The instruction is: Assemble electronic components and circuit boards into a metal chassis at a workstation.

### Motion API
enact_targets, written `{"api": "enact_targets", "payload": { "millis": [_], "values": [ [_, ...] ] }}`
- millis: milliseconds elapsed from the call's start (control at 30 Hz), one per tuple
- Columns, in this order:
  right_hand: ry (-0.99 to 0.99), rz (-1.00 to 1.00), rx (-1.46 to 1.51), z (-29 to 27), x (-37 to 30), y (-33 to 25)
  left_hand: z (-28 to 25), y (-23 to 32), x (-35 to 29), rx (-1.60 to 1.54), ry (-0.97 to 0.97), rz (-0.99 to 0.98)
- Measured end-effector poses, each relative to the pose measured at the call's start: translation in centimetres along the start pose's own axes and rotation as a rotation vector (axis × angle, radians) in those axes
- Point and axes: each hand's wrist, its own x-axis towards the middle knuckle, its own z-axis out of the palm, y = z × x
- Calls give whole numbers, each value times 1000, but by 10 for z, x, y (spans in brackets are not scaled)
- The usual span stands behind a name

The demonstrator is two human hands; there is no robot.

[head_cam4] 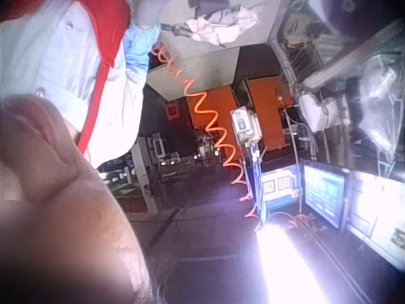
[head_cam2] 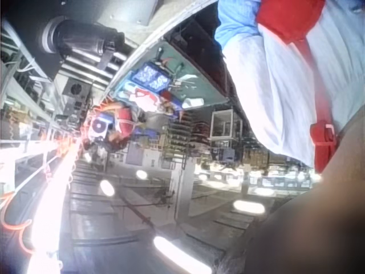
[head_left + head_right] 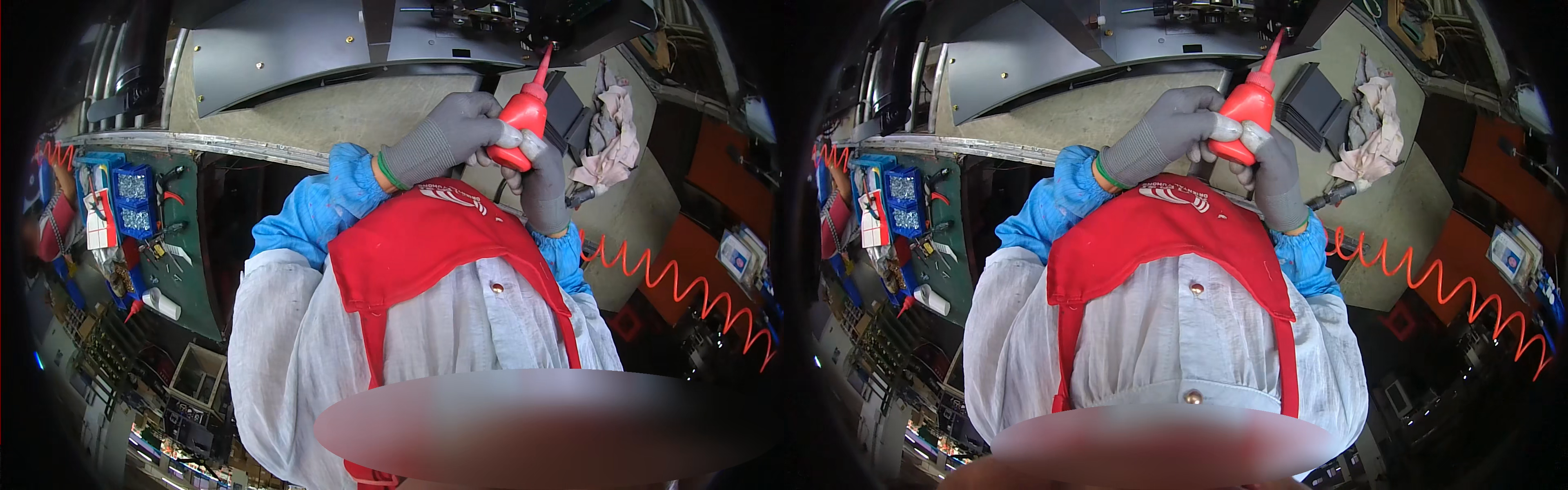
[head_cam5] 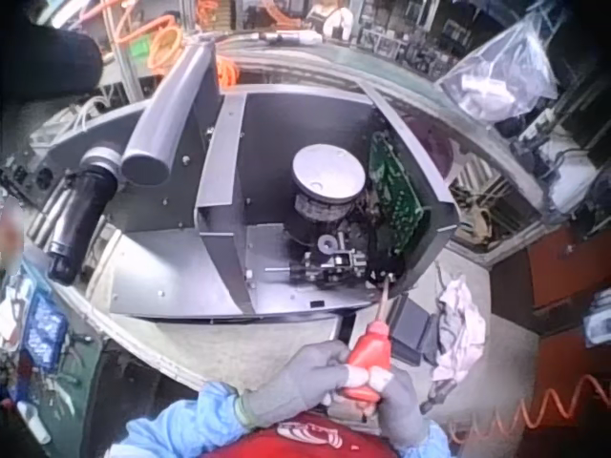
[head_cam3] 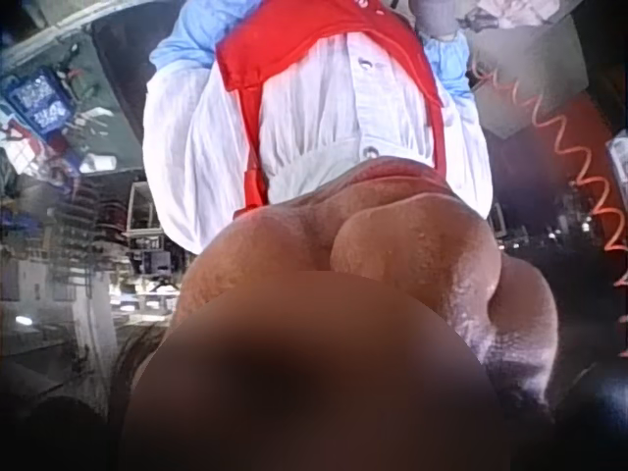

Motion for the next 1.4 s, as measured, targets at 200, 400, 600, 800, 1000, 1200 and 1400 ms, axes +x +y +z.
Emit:
{"api": "enact_targets", "payload": {
  "millis": [200, 400, 600, 800, 1000, 1200, 1400],
  "values": [
    [26, -23, 115, 15, -1, -2, -4, 3, 0, -61, 52, -2],
    [21, -43, 154, 21, 1, -7, -9, 4, 1, -127, 53, 21],
    [-40, -26, 21, 8, 4, -7, -13, 10, -6, -99, -7, 12],
    [-149, -56, 183, 5, 9, -1, -20, 18, -4, -105, -123, -43],
    [-160, -81, 289, 14, 11, -6, -23, 16, 5, -153, -127, 15],
    [-143, -83, 328, 14, 17, -3, -26, 19, 12, -137, -110, 6],
    [-147, -106, 360, 19, 20, -7, -28, 19, 18, -126, -89, -38]
  ]
}}
